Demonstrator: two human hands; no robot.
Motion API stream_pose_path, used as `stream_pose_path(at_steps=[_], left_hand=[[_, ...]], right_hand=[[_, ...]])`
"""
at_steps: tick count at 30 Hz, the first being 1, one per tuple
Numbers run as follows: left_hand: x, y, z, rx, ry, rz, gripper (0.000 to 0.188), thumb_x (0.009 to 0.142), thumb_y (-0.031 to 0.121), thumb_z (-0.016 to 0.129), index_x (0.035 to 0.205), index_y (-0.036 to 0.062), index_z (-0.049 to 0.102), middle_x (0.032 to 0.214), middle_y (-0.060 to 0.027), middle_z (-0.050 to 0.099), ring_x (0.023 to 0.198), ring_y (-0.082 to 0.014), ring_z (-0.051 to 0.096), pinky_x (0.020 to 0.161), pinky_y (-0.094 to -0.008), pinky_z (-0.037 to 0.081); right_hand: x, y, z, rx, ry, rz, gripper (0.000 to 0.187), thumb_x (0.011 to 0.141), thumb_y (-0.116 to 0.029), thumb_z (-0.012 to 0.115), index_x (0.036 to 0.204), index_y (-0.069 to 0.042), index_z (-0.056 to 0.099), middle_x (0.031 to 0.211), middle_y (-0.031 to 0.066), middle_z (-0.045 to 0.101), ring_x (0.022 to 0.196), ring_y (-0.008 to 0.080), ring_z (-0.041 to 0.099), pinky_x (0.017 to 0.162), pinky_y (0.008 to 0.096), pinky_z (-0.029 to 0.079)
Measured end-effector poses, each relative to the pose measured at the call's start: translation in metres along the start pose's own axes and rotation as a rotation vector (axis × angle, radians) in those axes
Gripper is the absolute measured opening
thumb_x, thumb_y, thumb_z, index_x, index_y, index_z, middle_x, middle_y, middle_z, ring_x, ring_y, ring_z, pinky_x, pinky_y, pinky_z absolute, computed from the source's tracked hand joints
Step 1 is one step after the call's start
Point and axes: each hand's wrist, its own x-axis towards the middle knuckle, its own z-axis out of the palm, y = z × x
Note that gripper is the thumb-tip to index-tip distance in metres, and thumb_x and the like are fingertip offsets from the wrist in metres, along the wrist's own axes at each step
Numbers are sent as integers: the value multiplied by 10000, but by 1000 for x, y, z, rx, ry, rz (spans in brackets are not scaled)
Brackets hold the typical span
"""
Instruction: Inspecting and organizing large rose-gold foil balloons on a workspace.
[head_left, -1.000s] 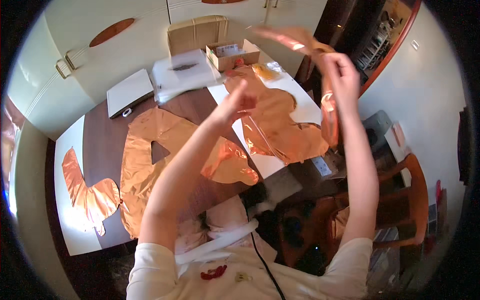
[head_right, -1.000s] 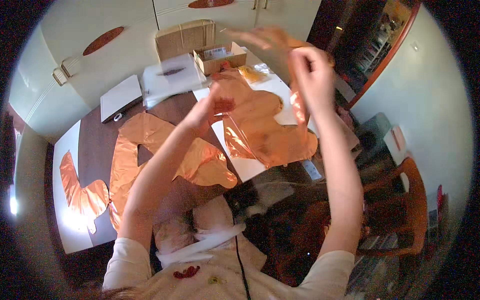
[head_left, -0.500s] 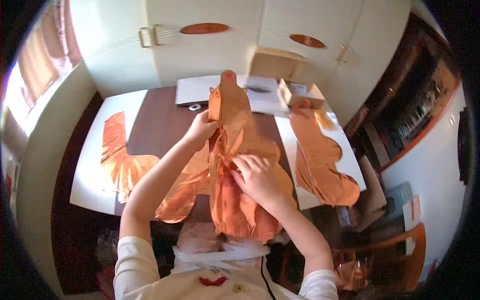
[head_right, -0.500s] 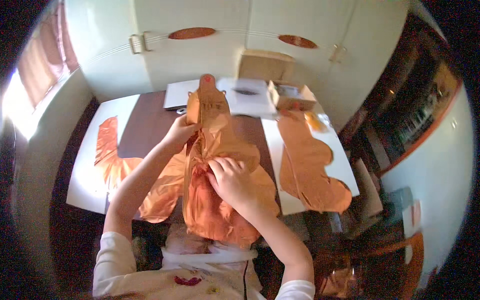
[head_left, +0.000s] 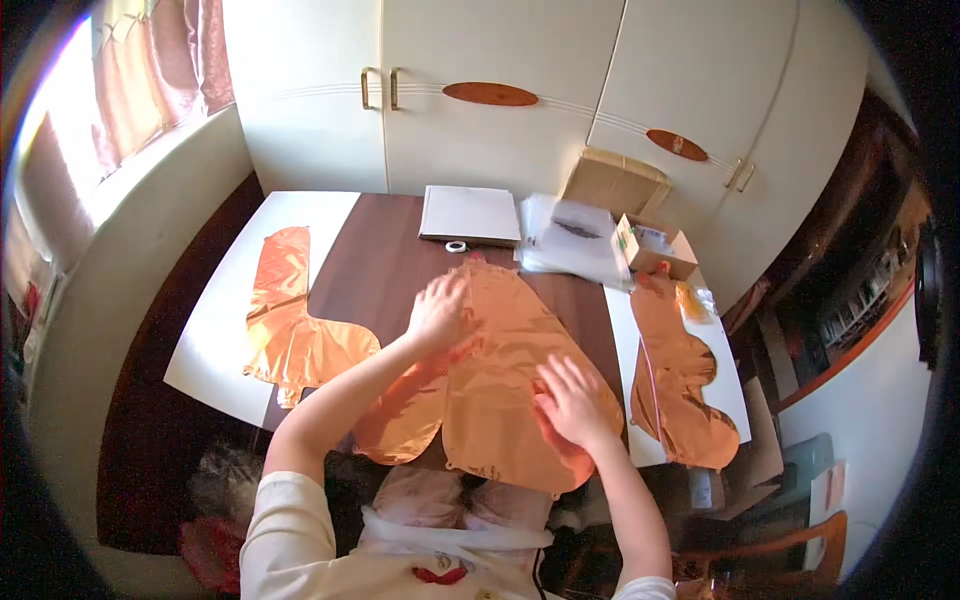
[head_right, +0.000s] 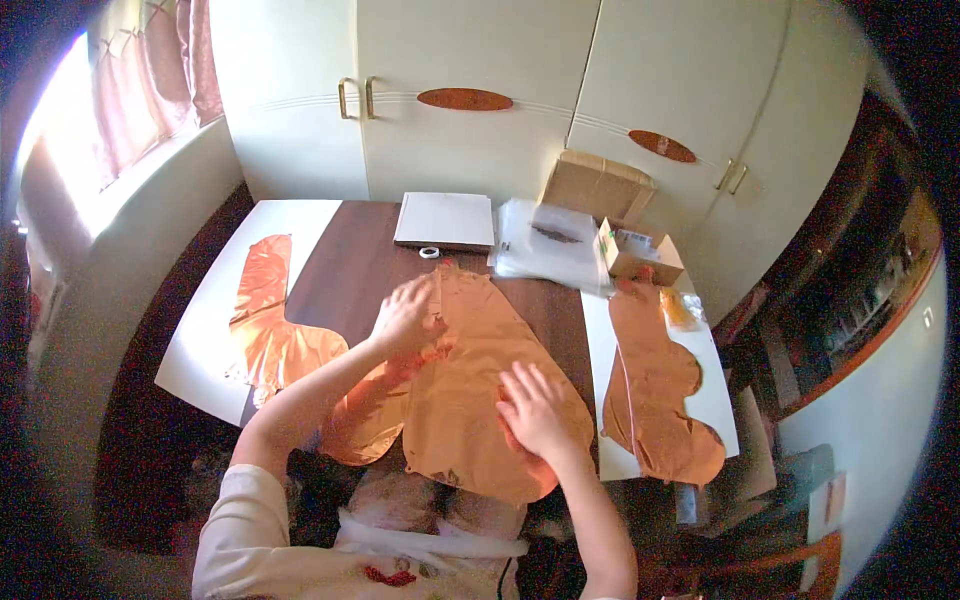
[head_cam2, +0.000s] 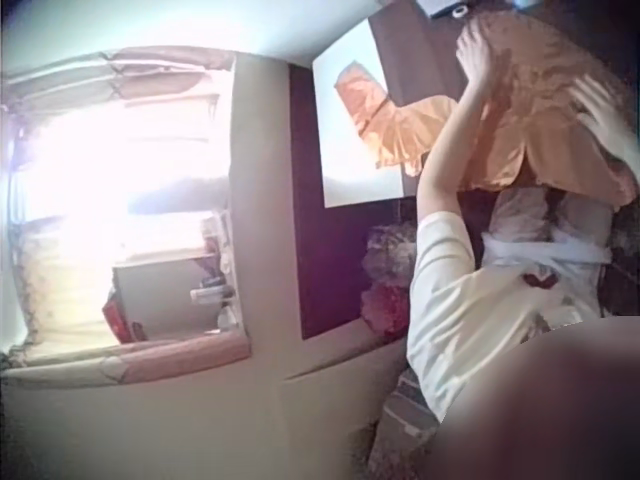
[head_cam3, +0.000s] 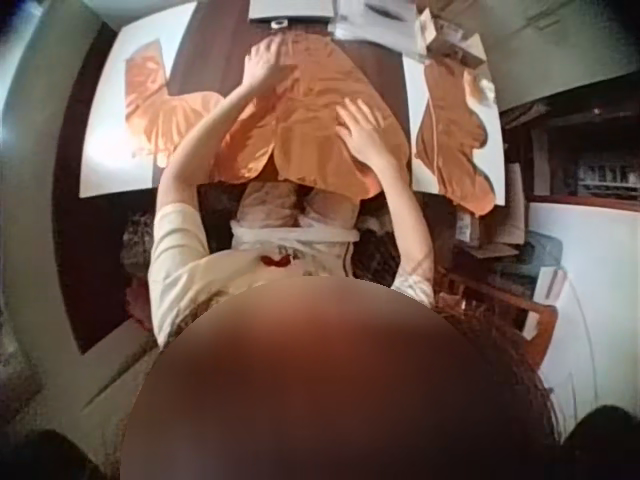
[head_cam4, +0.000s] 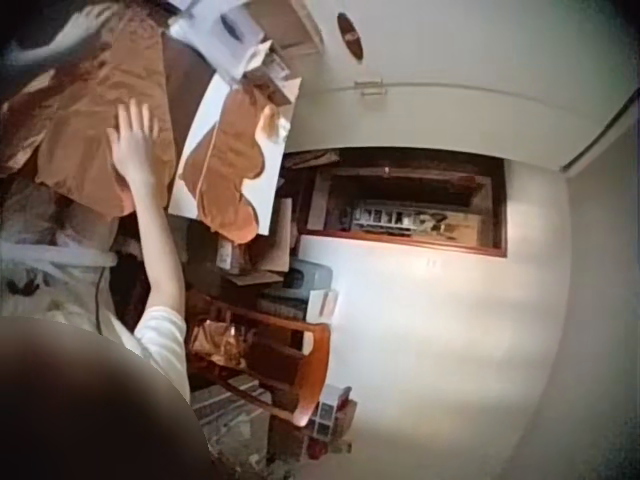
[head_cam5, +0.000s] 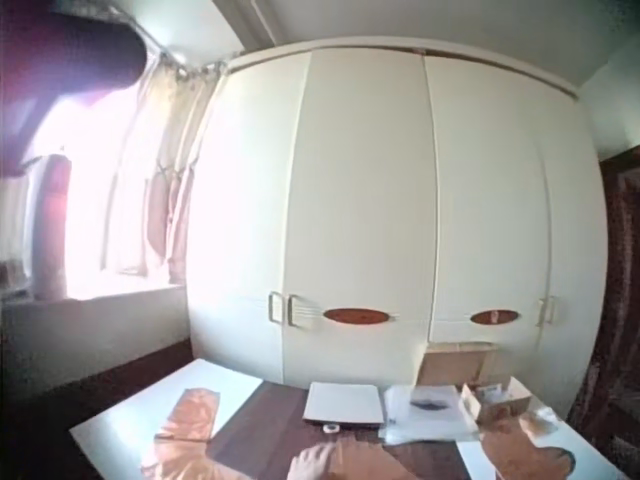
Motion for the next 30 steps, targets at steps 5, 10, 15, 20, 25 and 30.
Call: stream_pose_path(at_steps=[5, 10, 15, 20, 25, 30], left_hand=[[-38, 5, -2, 139, -353, 225, 809, 765, 653, 436, 1376, 157, 252, 1424, -183, 200, 1327, -367, 139, 1052, -509, 156], [-52, -3, -4, 162, -299, 277, 772, 769, 634, 457, 1366, 176, 286, 1425, -151, 224, 1306, -403, 170, 1038, -541, 156], [-55, -10, -8, 188, -313, 315, 767, 771, 647, 434, 1375, 203, 273, 1426, -145, 225, 1308, -413, 158, 1035, -554, 144], [-54, -7, -5, 188, -304, 349, 766, 771, 652, 425, 1380, 218, 259, 1426, -143, 227, 1307, -413, 163, 1020, -587, 139], [-54, -10, -5, 219, -289, 340, 777, 768, 661, 417, 1386, 225, 240, 1425, -144, 228, 1305, -417, 165, 1018, -592, 140], [-53, -14, -4, 206, -269, 343, 793, 760, 674, 418, 1391, 232, 227, 1429, -148, 215, 1306, -421, 157, 1016, -597, 140]], right_hand=[[-14, 41, -1, 96, -17, 115, 516, 867, -363, 476, 1251, -25, 410, 1327, 163, 387, 1259, 329, 316, 1037, 496, 204], [-26, 29, 10, 48, -3, 40, 528, 874, -396, 448, 1245, -22, 412, 1327, 163, 382, 1253, 339, 315, 1021, 503, 223], [-30, 18, 13, 46, -6, 52, 552, 882, -427, 420, 1266, -31, 393, 1340, 152, 369, 1263, 332, 301, 1036, 495, 199], [-28, 19, 15, 55, -17, 59, 557, 882, -434, 416, 1268, -35, 391, 1344, 145, 366, 1269, 328, 291, 1039, 494, 193], [-28, 20, 16, 42, -8, 58, 554, 875, -432, 431, 1262, -37, 402, 1342, 140, 370, 1270, 322, 289, 1037, 498, 193], [-26, 19, 15, 31, 7, 52, 538, 868, -418, 448, 1249, -38, 427, 1338, 134, 377, 1265, 317, 299, 1033, 504, 196]])
